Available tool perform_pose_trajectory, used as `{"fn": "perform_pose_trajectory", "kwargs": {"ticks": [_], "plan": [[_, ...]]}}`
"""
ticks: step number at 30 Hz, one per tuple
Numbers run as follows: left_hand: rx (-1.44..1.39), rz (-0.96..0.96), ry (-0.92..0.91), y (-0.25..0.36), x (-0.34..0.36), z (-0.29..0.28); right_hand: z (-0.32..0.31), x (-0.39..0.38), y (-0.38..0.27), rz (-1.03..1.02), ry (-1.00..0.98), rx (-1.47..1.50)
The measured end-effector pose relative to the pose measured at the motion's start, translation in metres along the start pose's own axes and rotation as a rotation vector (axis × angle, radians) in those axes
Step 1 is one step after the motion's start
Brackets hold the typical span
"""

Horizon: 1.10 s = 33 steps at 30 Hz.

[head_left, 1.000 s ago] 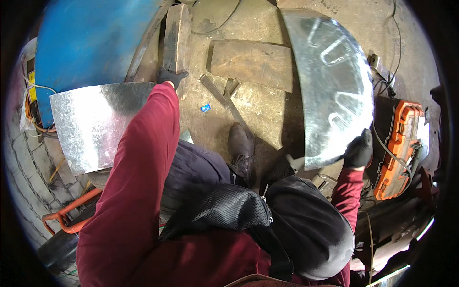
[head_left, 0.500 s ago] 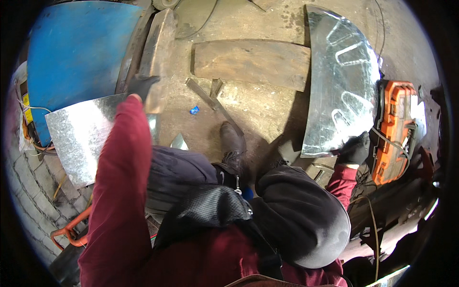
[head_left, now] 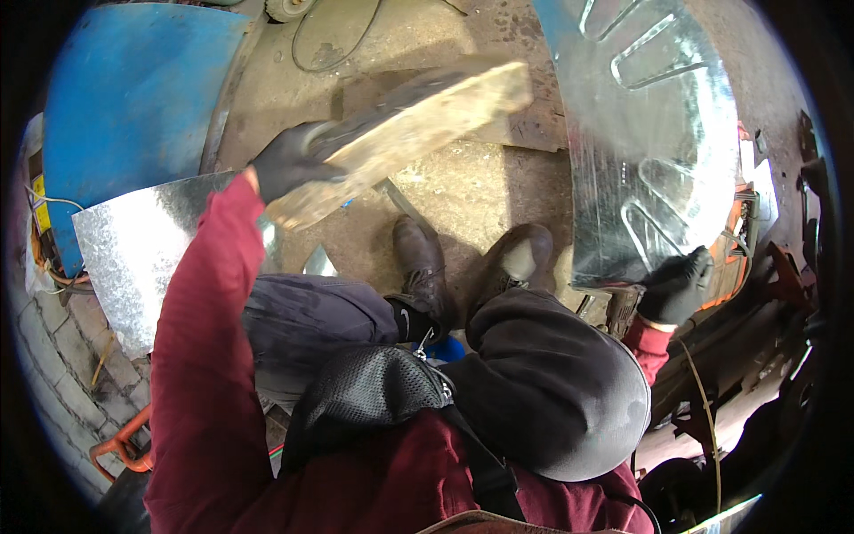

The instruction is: The person sits on the floor and uses a hammer and a metal dolly to shape a curved metal sheet. They repeatedly strike the sheet to form a specific curve, adjusting its position as needed.

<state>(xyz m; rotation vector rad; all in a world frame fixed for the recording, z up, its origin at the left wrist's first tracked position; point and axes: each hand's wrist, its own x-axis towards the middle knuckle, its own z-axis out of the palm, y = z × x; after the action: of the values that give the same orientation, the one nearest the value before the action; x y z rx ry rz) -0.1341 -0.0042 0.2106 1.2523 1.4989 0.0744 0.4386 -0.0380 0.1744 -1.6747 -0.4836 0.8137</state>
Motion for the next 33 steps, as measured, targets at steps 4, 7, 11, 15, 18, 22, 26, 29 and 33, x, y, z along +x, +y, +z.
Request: {"fn": "perform_pose_trajectory", "kwargs": {"ticks": [4, 7, 11, 15, 18, 22, 26, 29, 33], "plan": [[0.158, 0.046, -0.238, 0.038, 0.094, 0.015, -0.019, 0.005, -0.026, -0.121, 0.024, -0.12], [0.434, 0.087, 0.1, 0.018, 0.149, 0.021, -0.022, 0.015, -0.027, -0.128, -0.026, -0.133], [0.015, -0.016, 0.328, -0.048, 0.172, 0.007, -0.015, 0.02, -0.013, -0.204, -0.163, -0.336], [-0.612, -0.086, 0.282, -0.037, 0.151, 0.025, 0.016, 0.028, 0.008, 0.004, -0.264, -0.125], [-0.947, 0.004, 0.416, -0.037, 0.138, 0.041, 0.043, 0.043, 0.037, -0.021, -0.419, -0.111], [-1.199, 0.032, 0.356, -0.024, 0.127, 0.066, 0.092, 0.034, 0.042, 0.11, -0.551, -0.076], [-1.568, 0.039, 0.241, -0.023, 0.113, 0.108, 0.146, 0.024, 0.074, 0.354, -0.57, -0.112], [-1.425, -0.115, 0.353, -0.032, 0.111, 0.132, 0.179, 0.011, 0.109, 0.211, -0.694, -0.241], [-1.445, -0.238, 0.484, -0.07, 0.107, 0.142, 0.209, -0.04, 0.114, 0.158, -0.718, -0.201]]}}
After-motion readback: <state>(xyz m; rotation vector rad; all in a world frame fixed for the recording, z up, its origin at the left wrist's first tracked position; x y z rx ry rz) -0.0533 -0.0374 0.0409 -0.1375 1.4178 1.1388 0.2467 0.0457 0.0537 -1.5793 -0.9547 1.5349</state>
